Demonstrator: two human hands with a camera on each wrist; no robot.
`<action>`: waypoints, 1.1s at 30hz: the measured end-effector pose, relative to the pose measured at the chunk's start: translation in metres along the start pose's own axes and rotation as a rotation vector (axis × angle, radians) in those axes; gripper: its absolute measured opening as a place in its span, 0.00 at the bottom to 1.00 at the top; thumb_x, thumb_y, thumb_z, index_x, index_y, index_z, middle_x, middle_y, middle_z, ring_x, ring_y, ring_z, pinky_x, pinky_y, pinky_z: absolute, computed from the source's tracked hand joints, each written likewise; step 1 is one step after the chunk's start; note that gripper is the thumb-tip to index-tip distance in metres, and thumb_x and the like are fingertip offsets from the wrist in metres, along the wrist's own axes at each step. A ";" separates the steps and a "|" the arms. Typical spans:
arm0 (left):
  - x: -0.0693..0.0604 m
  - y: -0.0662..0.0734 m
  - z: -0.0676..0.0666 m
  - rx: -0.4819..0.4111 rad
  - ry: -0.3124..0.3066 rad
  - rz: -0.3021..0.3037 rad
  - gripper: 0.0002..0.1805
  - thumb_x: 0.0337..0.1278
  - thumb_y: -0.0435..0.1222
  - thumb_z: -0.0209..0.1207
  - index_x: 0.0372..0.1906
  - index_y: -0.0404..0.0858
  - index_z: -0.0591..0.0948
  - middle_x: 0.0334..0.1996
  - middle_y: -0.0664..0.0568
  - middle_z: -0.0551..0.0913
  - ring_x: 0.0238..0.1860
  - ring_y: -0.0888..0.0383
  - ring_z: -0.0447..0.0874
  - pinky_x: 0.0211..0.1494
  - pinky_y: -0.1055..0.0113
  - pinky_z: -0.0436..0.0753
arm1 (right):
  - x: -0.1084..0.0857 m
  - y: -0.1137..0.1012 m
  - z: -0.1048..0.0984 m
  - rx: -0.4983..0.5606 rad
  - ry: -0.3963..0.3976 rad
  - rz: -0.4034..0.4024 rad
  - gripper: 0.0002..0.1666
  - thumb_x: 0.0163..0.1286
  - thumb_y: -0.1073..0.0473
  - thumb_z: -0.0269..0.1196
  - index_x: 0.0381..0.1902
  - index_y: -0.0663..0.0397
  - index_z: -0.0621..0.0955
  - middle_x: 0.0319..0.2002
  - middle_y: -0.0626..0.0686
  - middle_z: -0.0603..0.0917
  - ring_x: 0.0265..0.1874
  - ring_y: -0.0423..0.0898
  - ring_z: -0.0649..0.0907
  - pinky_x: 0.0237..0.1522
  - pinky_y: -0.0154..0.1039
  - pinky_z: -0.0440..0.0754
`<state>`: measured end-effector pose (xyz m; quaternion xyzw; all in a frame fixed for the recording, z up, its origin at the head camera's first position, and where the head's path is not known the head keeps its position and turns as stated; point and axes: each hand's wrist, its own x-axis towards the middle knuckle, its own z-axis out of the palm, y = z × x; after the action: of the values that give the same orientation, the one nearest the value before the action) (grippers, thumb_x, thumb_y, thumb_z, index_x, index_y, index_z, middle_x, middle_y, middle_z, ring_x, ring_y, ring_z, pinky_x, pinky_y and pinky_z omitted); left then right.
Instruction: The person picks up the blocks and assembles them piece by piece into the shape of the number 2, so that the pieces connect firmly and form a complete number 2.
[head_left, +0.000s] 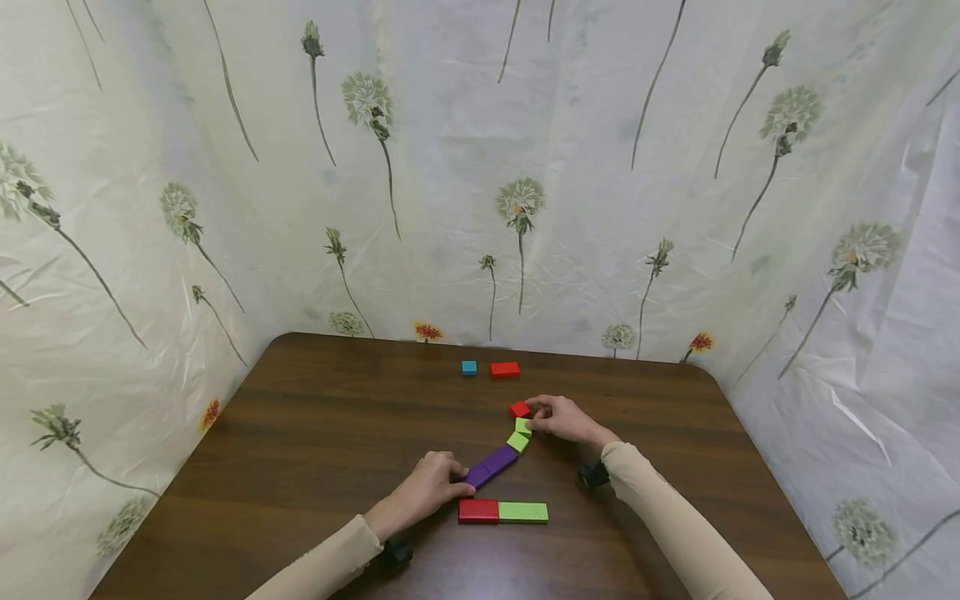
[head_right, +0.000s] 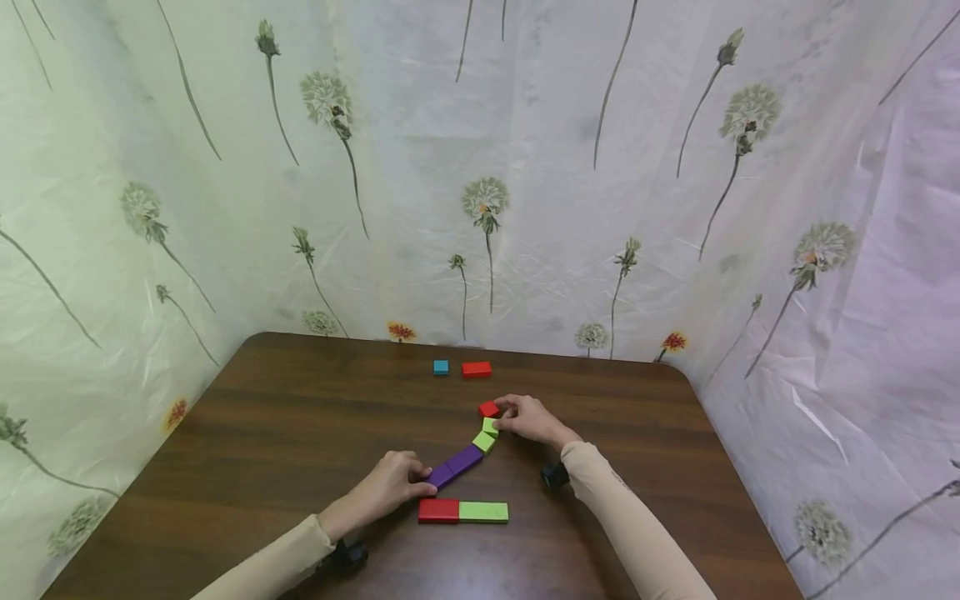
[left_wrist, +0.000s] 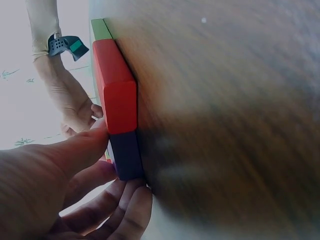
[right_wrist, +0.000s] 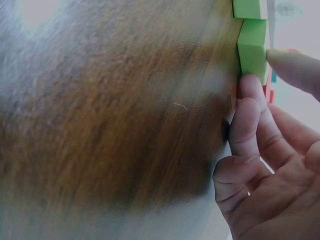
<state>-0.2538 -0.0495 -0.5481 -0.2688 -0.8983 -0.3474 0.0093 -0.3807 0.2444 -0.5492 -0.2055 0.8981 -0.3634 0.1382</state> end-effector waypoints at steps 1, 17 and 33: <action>0.000 0.001 0.000 -0.001 0.003 0.005 0.15 0.47 0.36 0.71 0.38 0.28 0.88 0.30 0.43 0.85 0.29 0.57 0.81 0.28 0.76 0.72 | 0.000 0.000 0.000 0.000 0.001 0.002 0.28 0.65 0.54 0.65 0.62 0.56 0.75 0.31 0.50 0.83 0.26 0.42 0.77 0.26 0.36 0.71; 0.000 0.001 0.000 0.001 -0.018 -0.024 0.15 0.47 0.37 0.71 0.38 0.30 0.88 0.29 0.45 0.84 0.29 0.60 0.80 0.29 0.75 0.73 | -0.006 -0.008 0.000 -0.077 0.237 -0.064 0.19 0.68 0.60 0.60 0.56 0.54 0.80 0.41 0.49 0.82 0.37 0.43 0.79 0.39 0.39 0.77; 0.004 -0.006 -0.001 -0.023 -0.026 -0.026 0.15 0.46 0.39 0.72 0.35 0.32 0.87 0.28 0.49 0.85 0.27 0.66 0.76 0.29 0.75 0.74 | -0.012 -0.020 0.016 -0.419 0.214 -0.176 0.14 0.67 0.58 0.60 0.48 0.50 0.86 0.51 0.51 0.80 0.53 0.52 0.78 0.53 0.52 0.77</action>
<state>-0.2606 -0.0518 -0.5503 -0.2620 -0.8976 -0.3544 -0.0101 -0.3588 0.2274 -0.5452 -0.2674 0.9420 -0.1998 -0.0355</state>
